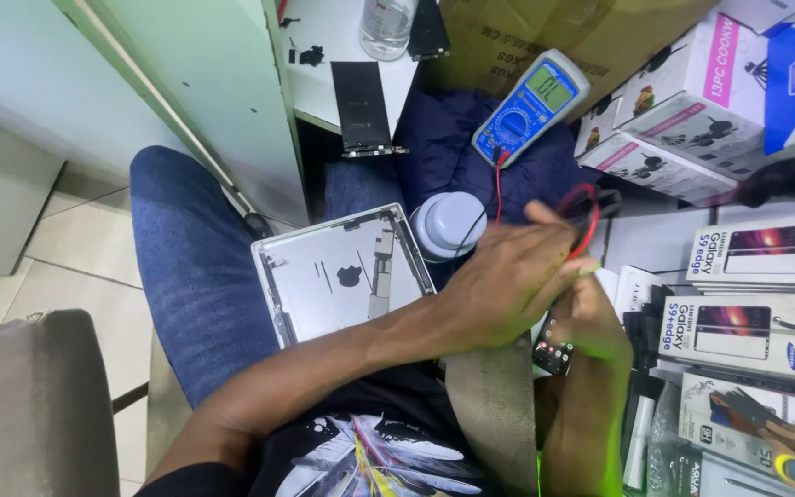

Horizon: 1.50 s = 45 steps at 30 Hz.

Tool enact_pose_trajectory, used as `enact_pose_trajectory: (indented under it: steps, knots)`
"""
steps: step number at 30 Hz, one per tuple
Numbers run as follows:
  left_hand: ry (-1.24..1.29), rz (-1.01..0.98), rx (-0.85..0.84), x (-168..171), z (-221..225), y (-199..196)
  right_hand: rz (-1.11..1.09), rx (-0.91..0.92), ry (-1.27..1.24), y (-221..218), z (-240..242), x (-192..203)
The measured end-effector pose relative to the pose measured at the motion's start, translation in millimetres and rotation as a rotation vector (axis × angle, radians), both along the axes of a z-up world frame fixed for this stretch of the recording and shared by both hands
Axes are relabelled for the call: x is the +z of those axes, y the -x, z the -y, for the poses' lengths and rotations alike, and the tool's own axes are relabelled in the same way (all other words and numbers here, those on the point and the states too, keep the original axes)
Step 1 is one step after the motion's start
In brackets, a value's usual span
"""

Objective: A person is repairing a tablet by testing internal components with a multimeter and reassembling the device.

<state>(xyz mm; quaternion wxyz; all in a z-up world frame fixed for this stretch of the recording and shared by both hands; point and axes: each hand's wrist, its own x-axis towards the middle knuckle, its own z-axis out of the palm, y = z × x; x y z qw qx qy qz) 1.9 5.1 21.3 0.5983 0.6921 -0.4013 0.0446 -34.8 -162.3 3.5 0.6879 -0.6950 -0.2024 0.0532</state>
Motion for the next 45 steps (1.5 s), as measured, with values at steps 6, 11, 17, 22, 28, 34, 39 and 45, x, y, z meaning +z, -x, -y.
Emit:
enact_pose_trajectory:
  steps: [6, 11, 17, 22, 28, 34, 39, 45]
  knots:
    - [-0.058, -0.152, -0.040, 15, -30, -30, -0.351, -0.212, 0.638, 27, 32, -6]
    - [-0.396, -0.211, -0.169, 20, -62, -61, -0.283, -0.259, -0.110, 32, 33, 18]
    - [-0.461, -0.263, -0.389, -16, -23, 14, 0.091, -0.291, -0.600, 43, -13, 28]
    - [-0.443, -0.177, -0.360, -20, -9, 42, 0.271, -0.354, -0.245, 38, -26, 13]
    - [-0.591, -0.218, -0.182, -109, 4, -26, 0.073, -0.469, -0.497, -13, 6, -50]
    - [-0.273, -0.100, 0.367, -156, 40, -137, -0.084, -1.007, -0.456, -109, 49, -135]
    - [-0.502, -0.180, 0.469, -177, 80, -195, -0.074, -1.215, -0.155, -163, 49, -173]
    - [-0.538, -0.650, 0.360, -247, 139, -248, -0.131, -1.070, -0.151, -191, 58, -214]
